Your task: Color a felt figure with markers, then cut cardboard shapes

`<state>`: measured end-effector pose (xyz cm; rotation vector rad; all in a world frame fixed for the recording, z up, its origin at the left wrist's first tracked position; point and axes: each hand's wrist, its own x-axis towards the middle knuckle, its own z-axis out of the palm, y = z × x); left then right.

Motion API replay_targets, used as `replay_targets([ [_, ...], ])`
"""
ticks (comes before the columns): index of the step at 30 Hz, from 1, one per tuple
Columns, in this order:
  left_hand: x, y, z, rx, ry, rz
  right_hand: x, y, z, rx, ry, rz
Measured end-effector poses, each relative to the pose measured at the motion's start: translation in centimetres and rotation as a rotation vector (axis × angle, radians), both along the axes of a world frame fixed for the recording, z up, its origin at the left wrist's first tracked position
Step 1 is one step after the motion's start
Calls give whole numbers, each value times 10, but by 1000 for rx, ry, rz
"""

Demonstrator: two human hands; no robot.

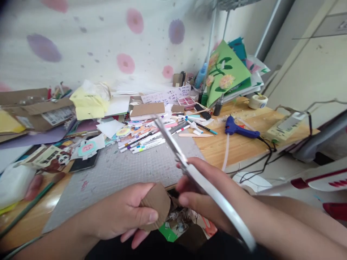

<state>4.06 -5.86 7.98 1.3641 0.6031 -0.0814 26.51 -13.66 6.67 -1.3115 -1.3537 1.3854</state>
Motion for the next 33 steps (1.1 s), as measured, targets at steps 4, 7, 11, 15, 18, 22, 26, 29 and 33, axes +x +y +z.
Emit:
replay_targets([
  [4, 5, 3, 4, 35, 66, -110, -20, 21, 6, -101, 82, 62],
  [7, 3, 7, 8, 81, 123, -93, -30, 25, 5, -94, 56, 68],
  [11, -4, 10, 5, 45, 75, 167, -39, 36, 8, -93, 124, -30],
  [15, -5, 3, -17, -2, -111, 506, -48, 49, 13, -65, 241, -188],
  [18, 2, -7, -31, -52, -203, 642, -53, 54, 13, -88, 251, -239],
  [22, 9, -12, -34, -48, -218, 763, -56, 54, 12, -127, 207, -238],
  [26, 11, -13, -31, -122, -215, 800, -55, 48, 11, -165, 170, -277],
  [29, 13, -15, -31, -196, -245, 776, -51, 41, 10, -166, 113, -250],
  [33, 14, -18, -29, -246, -229, 760, -35, 32, 4, -151, 23, -188],
])
